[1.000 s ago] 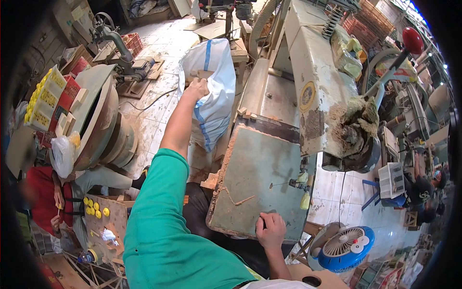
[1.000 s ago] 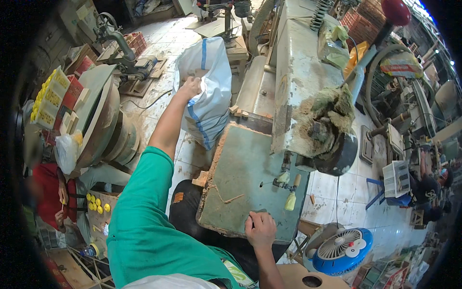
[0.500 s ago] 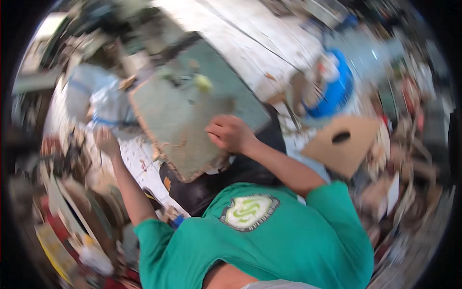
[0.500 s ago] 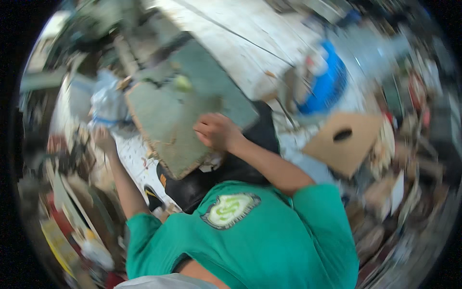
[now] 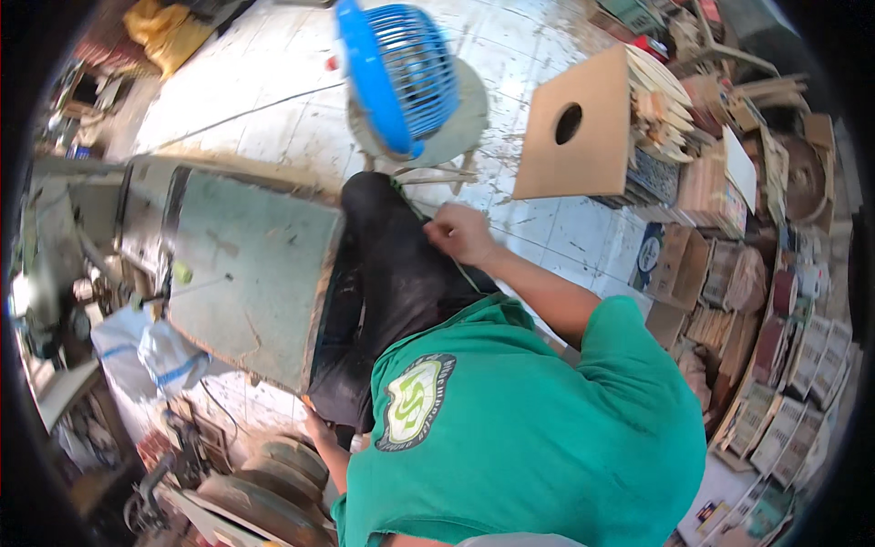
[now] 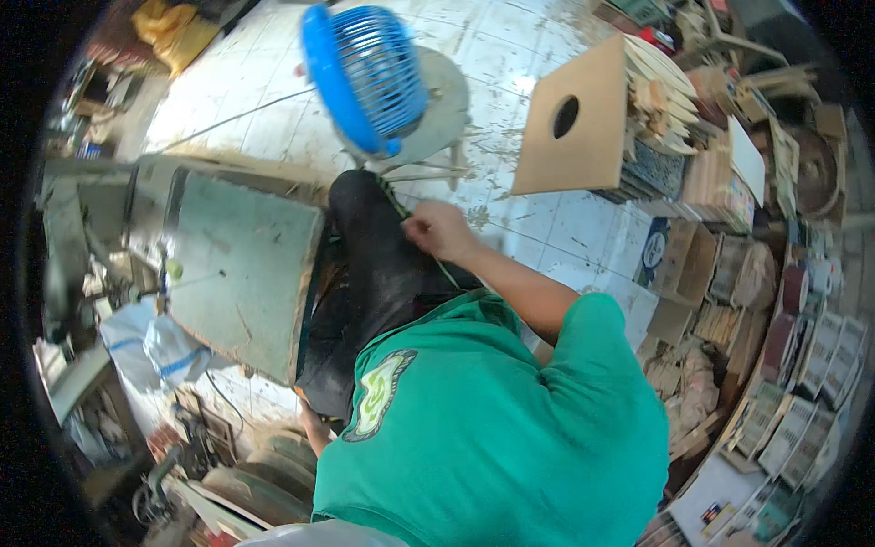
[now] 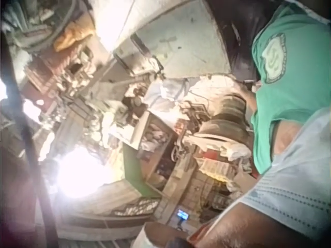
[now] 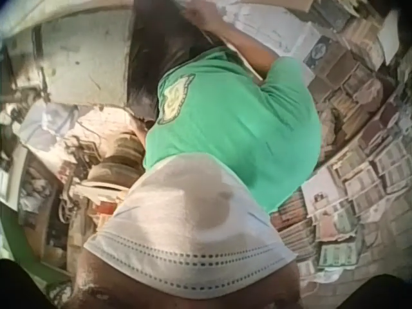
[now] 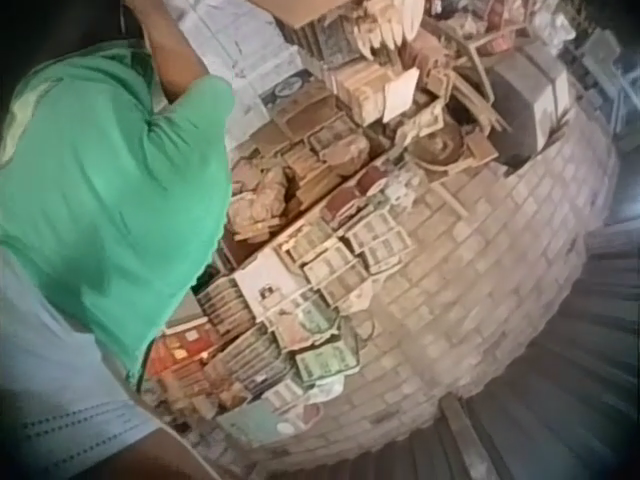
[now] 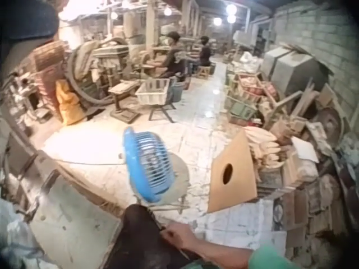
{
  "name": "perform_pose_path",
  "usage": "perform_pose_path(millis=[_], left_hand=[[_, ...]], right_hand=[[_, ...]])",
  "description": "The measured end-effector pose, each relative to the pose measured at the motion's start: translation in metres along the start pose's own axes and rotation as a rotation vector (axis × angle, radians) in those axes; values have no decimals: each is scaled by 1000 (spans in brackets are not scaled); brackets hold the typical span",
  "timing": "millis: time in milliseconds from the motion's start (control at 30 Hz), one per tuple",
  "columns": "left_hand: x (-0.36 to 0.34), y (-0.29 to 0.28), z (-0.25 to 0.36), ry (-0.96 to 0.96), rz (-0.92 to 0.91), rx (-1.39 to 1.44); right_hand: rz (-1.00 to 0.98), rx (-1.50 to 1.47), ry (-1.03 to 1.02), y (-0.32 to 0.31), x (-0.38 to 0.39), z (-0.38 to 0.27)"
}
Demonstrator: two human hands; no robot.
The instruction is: Cutting out specific shapes from a wooden board using a scroll saw machine.
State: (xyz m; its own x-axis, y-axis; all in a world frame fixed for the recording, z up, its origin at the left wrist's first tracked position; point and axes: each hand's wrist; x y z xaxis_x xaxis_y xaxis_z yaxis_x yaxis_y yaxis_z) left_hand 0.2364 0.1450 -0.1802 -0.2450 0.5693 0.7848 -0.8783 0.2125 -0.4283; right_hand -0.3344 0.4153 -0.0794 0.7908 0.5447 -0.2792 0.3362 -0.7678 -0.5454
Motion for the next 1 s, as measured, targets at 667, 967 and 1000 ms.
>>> perform_pose_path(millis=[667, 967, 1000], left_hand=[[5, -7, 43, 550, 286, -399], [25, -11, 36, 417, 264, -400], [23, -6, 40, 386, 257, -375]], right_hand=[[255, 852, 932, -265, -1, 223], [219, 853, 872, -232, 61, 172], [238, 864, 902, -234, 72, 170]])
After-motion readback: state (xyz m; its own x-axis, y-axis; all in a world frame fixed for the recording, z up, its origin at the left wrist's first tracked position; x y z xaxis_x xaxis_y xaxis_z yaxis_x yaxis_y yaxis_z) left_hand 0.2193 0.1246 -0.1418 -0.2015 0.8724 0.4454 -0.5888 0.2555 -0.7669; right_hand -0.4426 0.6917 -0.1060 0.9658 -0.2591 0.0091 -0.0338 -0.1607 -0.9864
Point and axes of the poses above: each hand's wrist, its own x-axis away from the middle knuckle, its own y-axis out of the palm, z = x × y, and after that the axes turned 7 degrees about z, right-handed
